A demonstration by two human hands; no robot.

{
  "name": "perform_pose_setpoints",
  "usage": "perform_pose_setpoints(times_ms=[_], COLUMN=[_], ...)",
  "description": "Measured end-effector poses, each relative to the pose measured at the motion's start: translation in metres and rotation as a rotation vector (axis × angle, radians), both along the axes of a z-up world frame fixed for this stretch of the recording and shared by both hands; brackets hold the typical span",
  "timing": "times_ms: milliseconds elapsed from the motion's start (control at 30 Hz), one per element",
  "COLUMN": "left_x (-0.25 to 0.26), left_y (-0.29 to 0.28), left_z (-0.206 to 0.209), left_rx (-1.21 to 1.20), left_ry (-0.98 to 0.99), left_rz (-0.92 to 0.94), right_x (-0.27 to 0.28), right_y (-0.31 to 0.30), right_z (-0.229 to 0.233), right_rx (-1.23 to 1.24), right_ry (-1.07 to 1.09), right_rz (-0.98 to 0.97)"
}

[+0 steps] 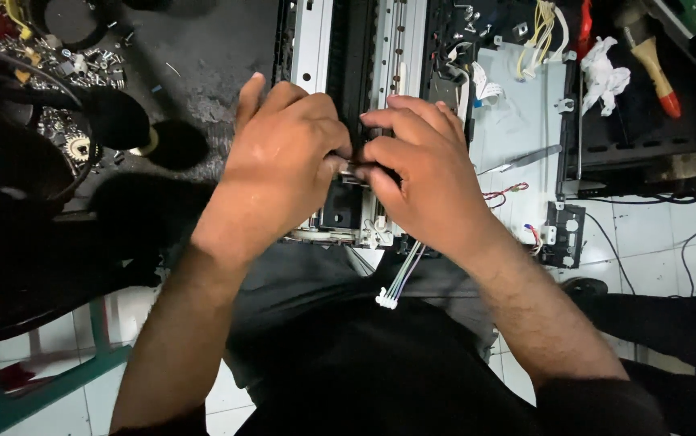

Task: The person repairs a disassembled printer by hand, manipulating internal components and connecting wires. They handle a small circuit board and ribbon cables, placing them into the printer's chassis.

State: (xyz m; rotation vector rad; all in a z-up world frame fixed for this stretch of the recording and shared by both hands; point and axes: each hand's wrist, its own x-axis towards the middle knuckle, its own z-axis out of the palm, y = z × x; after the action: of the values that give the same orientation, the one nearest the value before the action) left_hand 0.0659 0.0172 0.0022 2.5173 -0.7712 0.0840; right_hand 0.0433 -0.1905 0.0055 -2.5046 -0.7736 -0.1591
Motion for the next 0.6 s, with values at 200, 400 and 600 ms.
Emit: perform_pose_setpoints(times_ms=[200,400,600], left_x=[-0.008,-0.013,-0.011], left_y=[0.001,-0.001,0.008], left_z=[-0.012,-0.009,-0.005], left_rx=[-0.034,-0.107,-0.057], left_ry=[-0.144,-0.276,-0.188], left_rz=[-0.001,-0.036,-0.082], right_x=[-0.002,-0.002,0.001], right_y=[0.002,0.003,0.001], right_z=[-0.002,-0.002,-0.005], right_rx=[-0.043,-0.052,0.005], right_ry=[-0.084,-0.018,-0.03], right_rz=[-0.013,-0.025,-0.034])
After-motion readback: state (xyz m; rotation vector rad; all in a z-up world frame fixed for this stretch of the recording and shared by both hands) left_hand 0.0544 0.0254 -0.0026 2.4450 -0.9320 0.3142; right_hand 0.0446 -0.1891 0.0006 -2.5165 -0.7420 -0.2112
